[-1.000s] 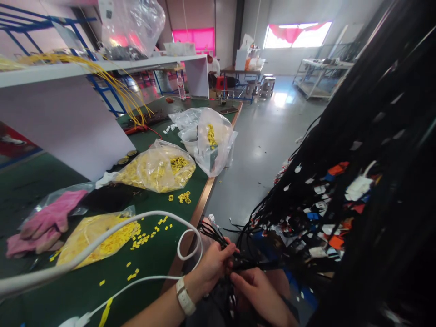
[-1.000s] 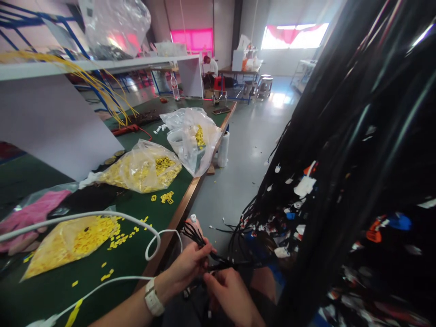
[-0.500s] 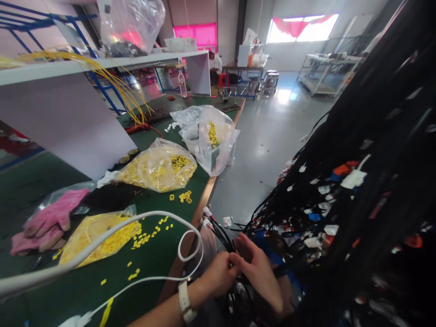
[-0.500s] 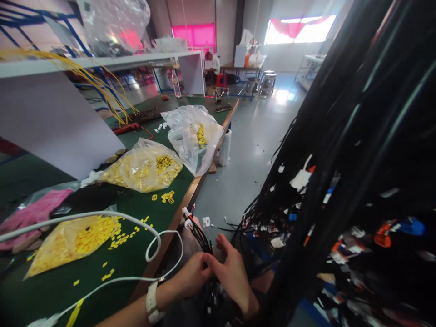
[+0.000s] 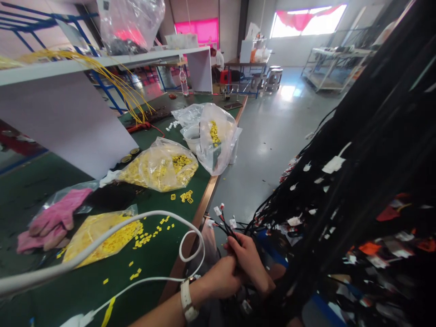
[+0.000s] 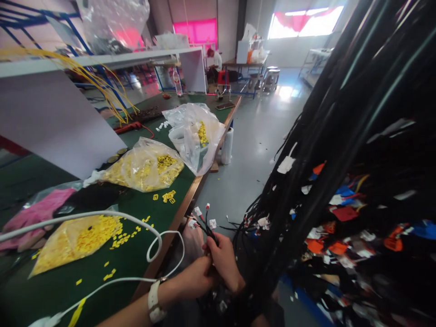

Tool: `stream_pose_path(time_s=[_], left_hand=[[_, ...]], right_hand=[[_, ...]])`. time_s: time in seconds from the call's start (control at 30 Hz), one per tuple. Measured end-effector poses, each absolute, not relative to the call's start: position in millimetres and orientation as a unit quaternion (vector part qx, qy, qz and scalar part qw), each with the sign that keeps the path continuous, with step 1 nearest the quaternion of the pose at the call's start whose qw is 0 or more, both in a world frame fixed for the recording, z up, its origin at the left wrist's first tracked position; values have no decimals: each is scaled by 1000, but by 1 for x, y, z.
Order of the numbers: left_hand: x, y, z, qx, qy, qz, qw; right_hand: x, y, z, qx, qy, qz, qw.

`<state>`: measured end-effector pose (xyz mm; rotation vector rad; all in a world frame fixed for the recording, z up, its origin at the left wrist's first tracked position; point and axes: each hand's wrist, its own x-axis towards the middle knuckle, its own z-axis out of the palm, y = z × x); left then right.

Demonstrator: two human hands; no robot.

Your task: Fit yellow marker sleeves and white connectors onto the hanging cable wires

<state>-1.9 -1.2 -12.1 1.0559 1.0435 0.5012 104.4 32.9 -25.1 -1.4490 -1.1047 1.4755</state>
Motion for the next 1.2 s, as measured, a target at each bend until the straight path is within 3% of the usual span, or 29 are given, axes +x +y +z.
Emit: stream_pose_path(time_s=[0.2,0.4,0.63,0.9,1.07,1.2], left_hand=[[-7,-3,9,634,441,139,620],[-4,-5,15,646,419,120,626],[3,4,8,544,477,257,641],[-6,16,13,254,512,385,725],[-8,16,21,249,444,472,719],[-9,17,20,284,478,490,672]], right_hand=[[113,43,-51,-601,-352,581,421],[132,39,-53,-597,-272,621,429],[125,22,-33,-570,-233,628,476],[130,-1,-27,-489,-244,683,485],[129,-11,-38,-470,-252,705,467],[129,-9,-33,-518,-230,672,477]])
